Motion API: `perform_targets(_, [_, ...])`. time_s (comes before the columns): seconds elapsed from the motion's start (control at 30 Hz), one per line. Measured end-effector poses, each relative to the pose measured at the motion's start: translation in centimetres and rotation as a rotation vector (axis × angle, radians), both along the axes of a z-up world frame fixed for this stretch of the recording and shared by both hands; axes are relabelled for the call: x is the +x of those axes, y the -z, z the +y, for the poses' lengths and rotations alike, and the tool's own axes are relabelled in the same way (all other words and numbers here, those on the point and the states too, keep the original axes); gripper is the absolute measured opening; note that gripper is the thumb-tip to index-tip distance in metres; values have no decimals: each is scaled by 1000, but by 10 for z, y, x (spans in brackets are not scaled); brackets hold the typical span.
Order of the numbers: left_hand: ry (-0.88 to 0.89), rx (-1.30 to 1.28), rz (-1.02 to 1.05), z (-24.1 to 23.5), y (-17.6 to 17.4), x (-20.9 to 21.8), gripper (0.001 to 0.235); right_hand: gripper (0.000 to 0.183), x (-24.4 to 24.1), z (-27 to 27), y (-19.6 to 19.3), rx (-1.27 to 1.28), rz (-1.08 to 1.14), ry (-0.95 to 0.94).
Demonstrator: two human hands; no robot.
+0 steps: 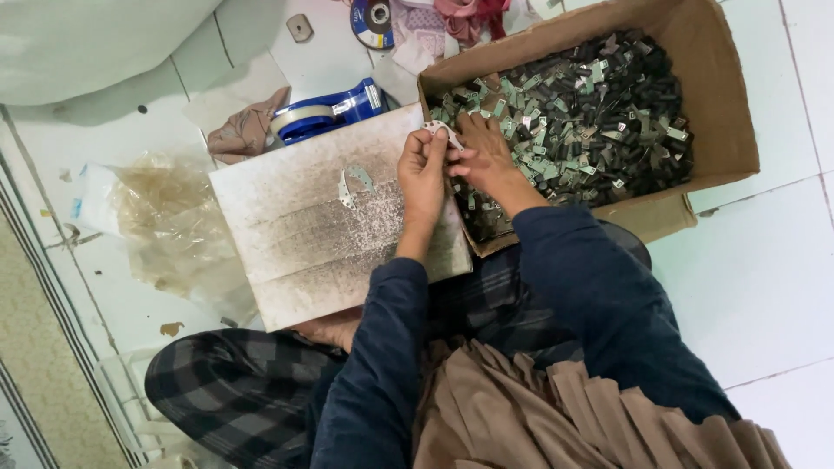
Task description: The person is sorting small metal components from a large box, arranging them on a board for inspection or counting, and then placing them into small plastic bags.
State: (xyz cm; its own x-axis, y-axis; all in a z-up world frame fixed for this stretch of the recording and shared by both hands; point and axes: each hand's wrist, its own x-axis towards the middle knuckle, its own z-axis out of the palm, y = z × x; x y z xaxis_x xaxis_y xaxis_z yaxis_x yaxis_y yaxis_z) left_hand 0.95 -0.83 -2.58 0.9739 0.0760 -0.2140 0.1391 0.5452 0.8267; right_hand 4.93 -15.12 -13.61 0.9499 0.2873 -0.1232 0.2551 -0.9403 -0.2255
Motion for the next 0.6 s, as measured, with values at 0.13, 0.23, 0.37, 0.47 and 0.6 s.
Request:
perform_targets(0.13, [27,15,-2,1,5,1,14,30,-18,7,-26,378,-18,79])
perform_targets(0.23, [25,-18,2,1,8,1,14,12,-32,12,-38,716,256,198])
perform_targets(0.37, [35,-25,-1,3,8,0,14,30,-21,13,-51,530,235,286])
perform_targets(0.47, [37,-49,18,7,10,-4,14,56,-8,1,-71,570,180,336])
perform_targets(0.6, [20,111,79,37,-11,-29,16,57,-19,2,-123,881,204,423])
